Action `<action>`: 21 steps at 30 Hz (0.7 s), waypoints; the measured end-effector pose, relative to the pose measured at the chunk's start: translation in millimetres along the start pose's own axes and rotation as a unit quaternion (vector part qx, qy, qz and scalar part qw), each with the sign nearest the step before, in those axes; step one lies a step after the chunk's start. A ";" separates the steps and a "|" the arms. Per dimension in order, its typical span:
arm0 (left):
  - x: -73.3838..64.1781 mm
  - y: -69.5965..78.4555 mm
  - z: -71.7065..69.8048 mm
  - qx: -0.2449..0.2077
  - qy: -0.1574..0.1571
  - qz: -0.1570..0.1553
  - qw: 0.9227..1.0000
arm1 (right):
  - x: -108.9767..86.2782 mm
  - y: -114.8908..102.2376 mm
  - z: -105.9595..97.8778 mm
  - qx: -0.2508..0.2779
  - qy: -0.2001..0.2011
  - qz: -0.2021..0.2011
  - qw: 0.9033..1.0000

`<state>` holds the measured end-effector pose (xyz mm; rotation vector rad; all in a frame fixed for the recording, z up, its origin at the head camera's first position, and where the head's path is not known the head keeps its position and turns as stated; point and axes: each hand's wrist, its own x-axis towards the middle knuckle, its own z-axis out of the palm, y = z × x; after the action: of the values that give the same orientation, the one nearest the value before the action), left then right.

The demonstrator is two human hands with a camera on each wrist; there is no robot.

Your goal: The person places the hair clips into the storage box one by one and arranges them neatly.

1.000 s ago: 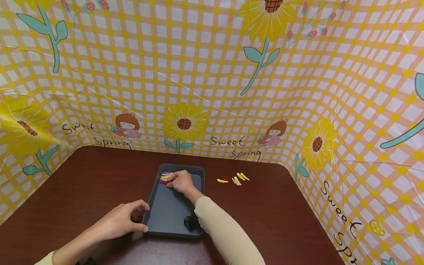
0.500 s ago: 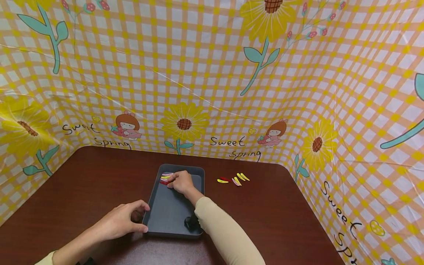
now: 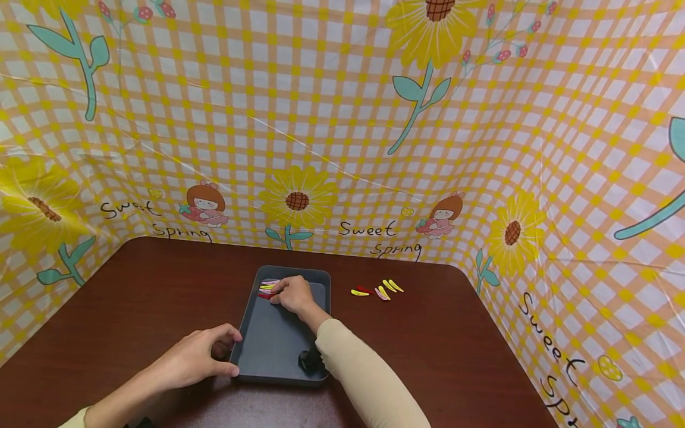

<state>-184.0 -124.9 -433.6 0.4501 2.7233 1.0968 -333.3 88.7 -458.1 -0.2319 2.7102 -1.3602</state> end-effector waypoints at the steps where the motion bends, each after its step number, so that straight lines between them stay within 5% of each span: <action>1: 0.0 0.0 0.1 0.000 0.000 0.001 1.000 | -0.1 -0.2 -0.9 0.003 0.000 0.000 1.000; 21: -2.4 2.8 0.1 -0.001 0.003 0.007 1.000 | -8.7 -12.6 -44.0 0.072 -0.034 0.045 0.996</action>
<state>-181.1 -123.7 -431.6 0.4661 2.7275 1.1060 -330.5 117.4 -421.6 -0.1387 2.5216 -1.4841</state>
